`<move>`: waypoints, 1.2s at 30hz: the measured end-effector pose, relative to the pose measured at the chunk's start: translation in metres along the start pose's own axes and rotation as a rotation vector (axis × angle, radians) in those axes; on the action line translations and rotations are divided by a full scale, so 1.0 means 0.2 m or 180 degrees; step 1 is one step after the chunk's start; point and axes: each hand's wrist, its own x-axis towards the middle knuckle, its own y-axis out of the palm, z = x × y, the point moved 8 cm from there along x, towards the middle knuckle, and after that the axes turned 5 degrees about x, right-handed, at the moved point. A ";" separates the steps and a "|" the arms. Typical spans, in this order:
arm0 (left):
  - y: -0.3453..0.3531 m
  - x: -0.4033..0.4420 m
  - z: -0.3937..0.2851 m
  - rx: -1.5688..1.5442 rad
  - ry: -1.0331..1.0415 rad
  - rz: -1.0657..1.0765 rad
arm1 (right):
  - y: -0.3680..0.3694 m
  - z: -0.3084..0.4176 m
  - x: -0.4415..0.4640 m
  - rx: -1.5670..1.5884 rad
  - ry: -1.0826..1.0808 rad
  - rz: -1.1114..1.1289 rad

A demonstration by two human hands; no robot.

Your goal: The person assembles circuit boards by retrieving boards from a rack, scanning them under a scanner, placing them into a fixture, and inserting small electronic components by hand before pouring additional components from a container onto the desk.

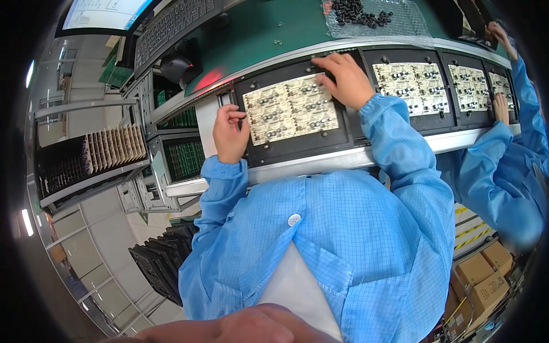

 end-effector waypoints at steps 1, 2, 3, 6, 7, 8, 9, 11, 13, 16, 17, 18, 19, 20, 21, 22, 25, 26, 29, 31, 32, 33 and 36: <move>0.01 0.00 0.02 -0.0185 0.0016 0.0014 | 0.02 -0.02 0.00 0.0020 -0.0157 0.0100; 0.01 0.01 0.03 -0.0157 0.0022 0.0005 | 0.04 -0.04 -0.01 0.0043 -0.0169 0.0086; 0.02 0.01 0.03 -0.0024 0.0100 0.0067 | 0.05 -0.05 0.00 0.0013 -0.0148 0.0069; 0.01 0.03 0.10 -0.0111 0.0149 0.0294 | 0.08 0.00 0.02 -0.0188 -0.0098 -0.0051; 0.00 0.05 0.05 -0.0160 0.0273 0.0498 | 0.05 0.02 0.03 -0.0187 -0.0107 -0.0091; 0.01 0.07 0.02 -0.0213 0.0391 0.0717 | 0.04 0.02 0.03 -0.0185 -0.0101 -0.0122; 0.01 0.10 0.00 -0.0226 0.0393 0.0720 | 0.04 0.02 0.04 -0.0197 -0.0096 -0.0119; -0.03 0.20 -0.07 -0.0406 0.0714 0.0292 | 0.03 0.06 0.05 -0.0360 -0.0516 -0.0166; 0.03 0.28 -0.07 -0.0324 0.0763 0.0237 | 0.02 0.10 0.05 -0.0440 -0.0502 -0.0188; 0.06 0.35 -0.11 -0.0067 0.0678 0.0238 | -0.02 0.13 0.06 -0.0592 -0.0481 -0.0206; 0.08 0.35 -0.14 0.0115 0.0900 0.0294 | -0.03 0.13 0.06 -0.0667 -0.0443 -0.0185; 0.09 0.35 -0.16 0.0292 0.1120 0.0355 | -0.03 0.14 0.06 -0.0666 -0.0444 -0.0173; 0.08 0.36 -0.15 0.0287 0.1110 0.0357 | -0.04 0.15 0.07 -0.0653 -0.0421 -0.0176; 0.09 0.36 -0.14 0.0108 0.1130 0.0515 | -0.04 0.15 0.06 -0.0639 -0.0393 -0.0179; 0.09 0.37 -0.13 -0.0067 0.1156 0.0676 | -0.03 0.14 0.06 -0.0635 -0.0385 -0.0178; 0.10 0.37 -0.13 -0.0243 0.1185 0.0833 | -0.03 0.13 0.06 -0.0593 -0.0368 -0.0209; 0.11 0.38 -0.11 -0.0239 0.1094 0.0986 | -0.03 0.12 0.06 -0.0550 -0.0289 -0.0200; 0.10 0.40 -0.11 -0.0240 0.1114 0.0988 | -0.04 0.12 0.06 -0.0549 -0.0242 -0.0155; 0.11 0.49 -0.13 -0.0405 0.1190 0.1625 | -0.06 0.09 0.09 -0.0331 -0.0126 0.0073; 0.14 0.62 -0.17 -0.0574 0.0968 0.1436 | -0.11 0.06 0.19 0.0095 0.0150 0.0050; 0.17 0.69 -0.18 -0.0734 0.0681 0.1292 | -0.12 0.05 0.25 0.0577 0.0454 0.0072; 0.20 0.75 -0.25 -0.0438 0.0985 0.1093 | -0.13 0.10 0.34 0.0175 0.0364 0.0069; 0.33 0.85 -0.47 0.0354 0.1806 0.0550 | 0.02 0.11 0.53 -0.0234 0.0381 -0.0047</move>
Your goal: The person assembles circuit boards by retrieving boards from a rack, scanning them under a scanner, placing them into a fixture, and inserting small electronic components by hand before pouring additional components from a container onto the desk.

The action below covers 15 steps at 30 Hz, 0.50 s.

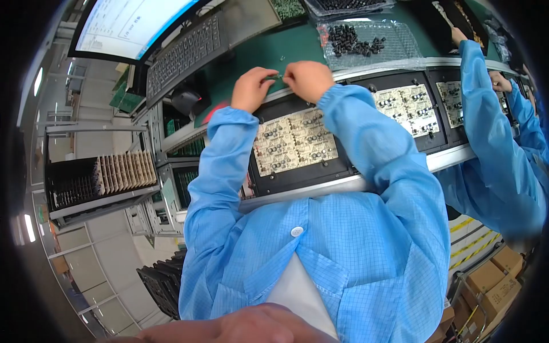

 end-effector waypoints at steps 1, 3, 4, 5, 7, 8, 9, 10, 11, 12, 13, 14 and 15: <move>0.05 0.03 0.00 0.0157 0.0103 0.0015 | 0.07 -0.02 0.05 -0.0173 0.0072 0.0052; 0.16 0.07 0.05 0.0430 0.0200 0.0148 | 0.20 -0.08 0.11 -0.0398 0.0100 0.0055; 0.15 0.08 0.04 0.0447 0.0215 0.0135 | 0.22 -0.09 0.12 -0.0399 0.0087 0.0033; 0.15 0.07 0.04 0.0601 0.0177 0.0136 | 0.24 -0.11 0.13 -0.0470 0.0074 0.0067; 0.15 0.06 0.04 0.0847 0.0267 0.0082 | 0.27 -0.12 0.14 -0.0766 -0.0004 0.0246; 0.16 0.05 0.06 0.0862 0.0240 0.0081 | 0.27 -0.12 0.14 -0.0751 -0.0026 0.0262; 0.16 0.04 0.06 0.0971 0.0350 0.0031 | 0.27 -0.11 0.14 -0.0858 -0.0022 0.0286; 0.16 0.03 0.06 0.1088 0.0461 -0.0027 | 0.27 -0.11 0.16 -0.0966 -0.0027 0.0301; 0.15 0.03 0.07 0.1125 0.0453 -0.0065 | 0.26 -0.10 0.16 -0.0937 -0.0019 0.0279; 0.12 0.03 0.10 0.0840 0.0195 -0.0223 | 0.25 -0.08 0.17 -0.0941 -0.0076 0.0252; 0.09 0.02 0.13 0.0550 -0.0053 -0.0378 | 0.26 -0.07 0.17 -0.0773 -0.0108 0.0259; 0.08 0.01 0.14 0.0583 -0.0050 -0.0418 | 0.27 -0.08 0.19 -0.0606 -0.0135 0.0272; 0.08 -0.01 0.24 -0.0294 -0.0760 -0.0341 | 0.29 -0.08 0.20 -0.0578 -0.0200 0.0304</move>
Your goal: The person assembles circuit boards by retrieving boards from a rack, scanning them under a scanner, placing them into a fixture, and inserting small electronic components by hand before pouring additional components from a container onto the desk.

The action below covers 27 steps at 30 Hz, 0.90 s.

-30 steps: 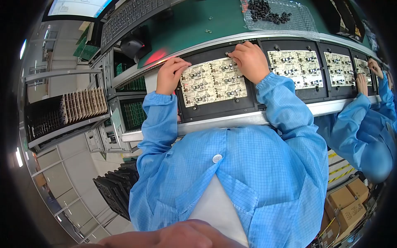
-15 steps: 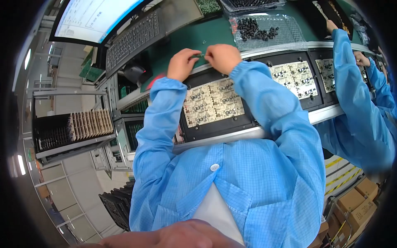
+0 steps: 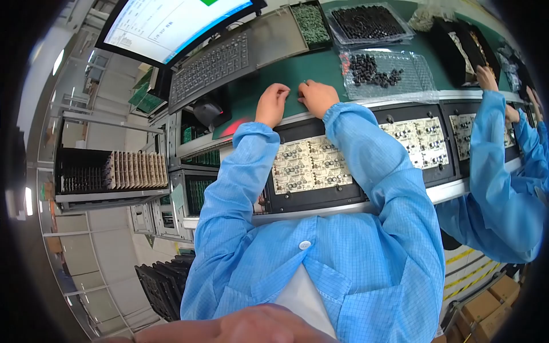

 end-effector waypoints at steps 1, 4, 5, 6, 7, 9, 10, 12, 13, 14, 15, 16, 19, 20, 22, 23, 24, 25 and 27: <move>0.03 -0.01 0.12 -0.0835 -0.0750 0.0152 | -0.01 0.01 0.01 -0.0006 -0.0031 -0.0016; 0.05 -0.07 0.25 -0.3030 -0.1402 0.0265 | 0.01 0.00 0.02 -0.0020 -0.0050 0.0054; 0.06 -0.12 0.25 -0.4287 -0.1688 0.0334 | 0.00 -0.03 0.03 0.0173 -0.0004 -0.0051; 0.04 -0.15 0.26 -0.4649 -0.1712 0.0427 | 0.01 -0.06 0.04 0.0368 0.0053 -0.0151; 0.01 -0.18 0.25 -0.4646 -0.1739 0.0434 | 0.02 -0.10 0.06 0.0381 0.0067 -0.0135; -0.02 -0.25 0.20 -0.5139 -0.1808 0.0599 | 0.01 -0.22 0.11 0.0954 0.0333 -0.0566; -0.03 -0.29 0.20 -0.5306 -0.1814 0.0672 | 0.00 -0.24 0.11 0.0958 0.0379 -0.0541; -0.04 -0.35 0.17 -0.5363 -0.1875 0.0677 | -0.10 -0.29 0.12 0.1032 0.0733 -0.0771; -0.05 -0.38 0.15 -0.5403 -0.1882 0.0652 | -0.11 -0.30 0.11 0.1033 0.0766 -0.0758; -0.05 -0.40 0.13 -0.5429 -0.1899 0.0735 | -0.12 -0.27 0.13 0.0912 0.0523 -0.0657; -0.05 -0.42 0.11 -0.5429 -0.1915 0.0744 | -0.13 -0.23 0.14 0.0793 0.0272 -0.0559; -0.05 -0.44 0.08 -0.5264 -0.2071 0.0733 | -0.12 -0.21 0.14 0.0730 0.0151 -0.0546; -0.04 -0.47 0.08 -0.4736 -0.2078 0.0818 | -0.07 -0.16 0.18 0.0538 -0.0190 -0.0360; -0.03 -0.48 0.07 -0.4374 -0.1915 0.0928 | -0.05 -0.15 0.19 0.0559 -0.0146 -0.0333; -0.03 -0.51 0.03 -0.3756 -0.1843 0.0923 | 0.01 -0.15 0.20 -0.0165 0.0039 -0.0196; -0.05 -0.52 0.00 -0.3142 -0.1685 0.0877 | 0.03 -0.16 0.19 -0.0147 0.0103 -0.0152; -0.04 -0.54 -0.05 -0.3142 -0.1607 0.0836 | 0.04 -0.18 0.18 0.0001 0.0145 -0.0148; -0.01 -0.58 -0.08 -0.3151 -0.1651 0.0887 | 0.04 -0.18 0.16 0.0152 0.0184 -0.0146; 0.02 -0.63 -0.15 -0.2731 -0.1241 0.1025 | -0.02 -0.14 0.04 0.0716 0.0287 0.0122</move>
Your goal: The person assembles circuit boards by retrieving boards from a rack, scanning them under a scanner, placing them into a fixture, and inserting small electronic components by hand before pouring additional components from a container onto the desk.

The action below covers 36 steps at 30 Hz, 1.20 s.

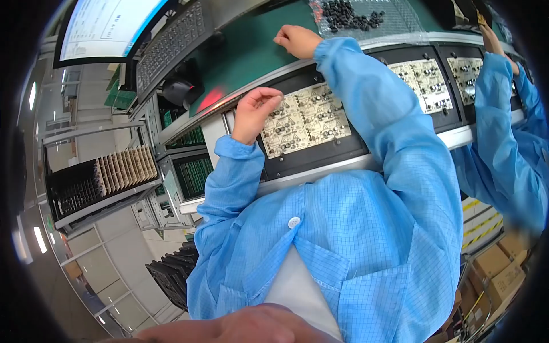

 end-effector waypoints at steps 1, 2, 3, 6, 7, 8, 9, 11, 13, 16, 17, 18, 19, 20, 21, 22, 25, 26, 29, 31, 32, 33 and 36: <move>0.02 -0.01 0.07 0.0260 -0.0021 0.0058 | 0.03 -0.04 -0.10 0.1528 0.0568 0.0253; 0.05 -0.02 0.05 0.0238 -0.0039 0.0073 | 0.07 -0.04 -0.21 0.3049 0.1133 0.0488; 0.08 -0.04 -0.05 0.1124 0.0278 0.0006 | 0.03 0.01 -0.32 0.3370 0.1171 0.0559; 0.17 -0.07 -0.12 0.2101 0.0645 -0.0159 | -0.02 0.02 -0.58 0.3705 0.1345 0.0522; 0.20 -0.07 -0.15 0.2319 0.0945 -0.0205 | -0.03 -0.01 -0.64 0.3716 0.1311 0.0449; 0.22 -0.08 -0.17 0.2538 0.1248 -0.0251 | -0.03 -0.02 -0.70 0.3730 0.1275 0.0373; 0.24 -0.08 -0.17 0.2582 0.1308 -0.0157 | -0.04 -0.04 -0.74 0.3729 0.1288 0.0363; 0.26 -0.08 -0.15 0.2682 0.1439 -0.0197 | -0.09 -0.05 -0.81 0.3512 0.1267 0.0056; 0.27 -0.09 -0.15 0.2782 0.1565 -0.0247 | -0.09 -0.07 -0.85 0.3510 0.1298 0.0062; 0.28 -0.09 -0.15 0.2819 0.1737 -0.0262 | -0.06 -0.07 -0.89 0.3600 0.1400 0.0016; 0.29 -0.09 -0.15 0.2892 0.1822 -0.0269 | -0.06 -0.07 -0.90 0.3627 0.1390 0.0001; 0.29 -0.10 -0.15 0.2964 0.1905 -0.0276 | -0.05 -0.07 -0.90 0.3656 0.1384 -0.0012; 0.29 -0.10 -0.15 0.2966 0.1901 -0.0279 | -0.04 -0.08 -0.91 0.3657 0.1384 -0.0007; 0.30 -0.10 -0.15 0.3009 0.1940 -0.0248 | -0.04 -0.07 -0.91 0.3429 0.1222 0.0027; 0.30 -0.10 -0.16 0.3050 0.1980 -0.0217 | -0.04 -0.07 -0.91 0.3199 0.1061 0.0060; 0.30 -0.10 -0.18 0.3046 0.1980 -0.0224 | -0.01 -0.06 -0.92 0.3193 0.1059 0.0065; 0.26 -0.09 -0.18 0.2959 0.1427 -0.0081 | 0.01 0.08 -0.98 0.2685 0.0836 0.0152; 0.22 -0.08 -0.16 0.2262 0.1113 -0.0110 | 0.00 0.12 -1.00 0.2251 0.0740 0.0119; 0.13 -0.10 -0.06 0.0867 0.0631 -0.0056 | 0.01 0.23 -1.04 0.1523 0.0590 0.0239; 0.10 -0.11 0.00 0.0194 0.0359 0.0202 | 0.00 0.30 -1.04 0.0750 0.0008 0.0063; 0.10 -0.13 0.00 0.0190 0.0352 0.0187 | 0.02 0.31 -1.05 0.0754 0.0001 0.0078; 0.09 -0.15 0.02 -0.0003 0.0254 0.0179 | 0.02 0.32 -1.05 0.0471 -0.0147 -0.0012; 0.10 -0.18 0.07 -0.0211 0.0200 0.0153 | 0.04 0.34 -1.05 -0.0021 -0.0461 -0.0188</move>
